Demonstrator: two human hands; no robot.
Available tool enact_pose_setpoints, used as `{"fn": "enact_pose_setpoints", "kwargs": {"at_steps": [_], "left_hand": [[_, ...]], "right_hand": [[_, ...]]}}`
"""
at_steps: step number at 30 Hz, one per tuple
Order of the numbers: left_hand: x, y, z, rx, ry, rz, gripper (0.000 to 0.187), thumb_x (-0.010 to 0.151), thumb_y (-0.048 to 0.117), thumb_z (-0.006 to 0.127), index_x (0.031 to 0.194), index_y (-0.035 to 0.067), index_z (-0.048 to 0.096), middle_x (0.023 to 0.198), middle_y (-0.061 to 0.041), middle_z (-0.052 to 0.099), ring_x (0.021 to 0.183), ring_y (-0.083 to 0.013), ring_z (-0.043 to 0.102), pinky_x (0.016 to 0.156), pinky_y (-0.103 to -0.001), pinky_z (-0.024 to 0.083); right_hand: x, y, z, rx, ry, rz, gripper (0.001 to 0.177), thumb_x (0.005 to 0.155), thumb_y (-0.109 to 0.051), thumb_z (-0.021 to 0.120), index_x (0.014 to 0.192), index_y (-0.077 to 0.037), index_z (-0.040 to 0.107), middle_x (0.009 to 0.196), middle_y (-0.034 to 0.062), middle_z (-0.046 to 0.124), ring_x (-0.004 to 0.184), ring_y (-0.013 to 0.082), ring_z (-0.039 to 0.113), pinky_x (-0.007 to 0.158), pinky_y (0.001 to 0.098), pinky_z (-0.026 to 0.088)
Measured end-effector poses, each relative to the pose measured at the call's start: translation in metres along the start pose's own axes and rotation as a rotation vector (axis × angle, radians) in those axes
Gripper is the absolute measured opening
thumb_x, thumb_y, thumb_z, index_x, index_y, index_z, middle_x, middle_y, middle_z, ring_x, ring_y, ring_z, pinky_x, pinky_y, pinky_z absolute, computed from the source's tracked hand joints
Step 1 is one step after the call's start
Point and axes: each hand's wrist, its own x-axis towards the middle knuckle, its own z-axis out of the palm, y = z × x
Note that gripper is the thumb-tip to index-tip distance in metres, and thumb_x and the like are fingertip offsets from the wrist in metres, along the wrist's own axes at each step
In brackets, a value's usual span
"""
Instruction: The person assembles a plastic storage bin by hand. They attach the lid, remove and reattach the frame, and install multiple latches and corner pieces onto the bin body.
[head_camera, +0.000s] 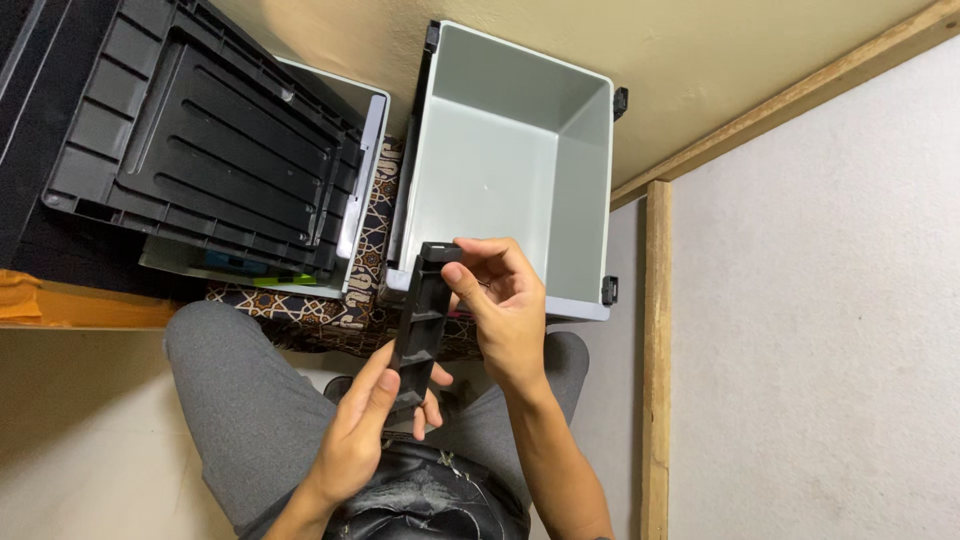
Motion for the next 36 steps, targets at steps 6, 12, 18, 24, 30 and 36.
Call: {"fn": "enact_pose_setpoints", "kwargs": {"at_steps": [6, 12, 18, 24, 30, 36], "left_hand": [[-0.004, 0.004, -0.009, -0.224, 0.023, -0.111, 0.058, 0.109, 0.039, 0.029, 0.144, -0.005, 0.045, 0.102, -0.017, 0.068, 0.072, -0.0165, 0.064, 0.059, -0.027, 0.052], [-0.009, 0.005, -0.018, -0.293, 0.037, -0.113, 0.055, 0.110, 0.039, 0.029, 0.139, -0.005, 0.046, 0.102, -0.017, 0.067, 0.073, -0.0170, 0.064, 0.060, -0.028, 0.052], [-0.015, 0.002, -0.031, -0.313, 0.075, -0.107, 0.054, 0.108, 0.038, 0.031, 0.140, -0.002, 0.046, 0.101, -0.016, 0.067, 0.074, -0.0172, 0.065, 0.060, -0.027, 0.052], [-0.021, -0.009, -0.047, -0.265, 0.211, -0.060, 0.055, 0.103, 0.025, 0.048, 0.152, 0.003, 0.037, 0.111, -0.012, 0.061, 0.093, -0.0172, 0.062, 0.074, -0.031, 0.050], [-0.023, -0.016, -0.071, -0.132, 0.390, 0.082, 0.061, 0.101, 0.019, 0.052, 0.154, 0.007, 0.025, 0.140, -0.009, 0.045, 0.131, -0.0161, 0.044, 0.112, -0.032, 0.032], [-0.030, -0.028, -0.104, -0.239, 0.522, 0.053, 0.054, 0.107, 0.016, 0.041, 0.158, 0.011, 0.026, 0.137, -0.010, 0.046, 0.132, -0.0164, 0.043, 0.115, -0.033, 0.031]], "right_hand": [[-0.005, 0.000, 0.013, -0.036, -0.026, -0.020, 0.024, 0.098, -0.005, 0.073, 0.120, 0.001, 0.066, 0.103, 0.0046, 0.066, 0.087, 0.0084, 0.062, 0.072, 0.0253, 0.055], [-0.004, 0.003, 0.024, -0.063, -0.043, 0.031, 0.024, 0.098, -0.005, 0.073, 0.120, 0.001, 0.066, 0.102, 0.0040, 0.067, 0.088, 0.0088, 0.063, 0.073, 0.0251, 0.056], [-0.005, 0.007, 0.038, -0.106, -0.079, 0.045, 0.032, 0.098, -0.006, 0.071, 0.128, 0.002, 0.065, 0.106, 0.0045, 0.069, 0.096, 0.0096, 0.066, 0.078, 0.0258, 0.058], [-0.019, 0.022, 0.063, -0.221, -0.190, 0.030, 0.049, 0.101, -0.007, 0.066, 0.148, -0.002, 0.053, 0.127, 0.0103, 0.070, 0.116, 0.0163, 0.067, 0.103, 0.0298, 0.055], [-0.036, 0.047, 0.084, -0.496, -0.373, -0.036, 0.045, 0.106, -0.008, 0.061, 0.150, -0.002, 0.054, 0.141, 0.0145, 0.067, 0.131, 0.0196, 0.063, 0.111, 0.0310, 0.048], [-0.046, 0.087, 0.108, -0.458, -0.461, 0.107, 0.053, 0.099, -0.007, 0.068, 0.149, -0.001, 0.052, 0.131, 0.0155, 0.071, 0.119, 0.0205, 0.068, 0.104, 0.0301, 0.052]]}}
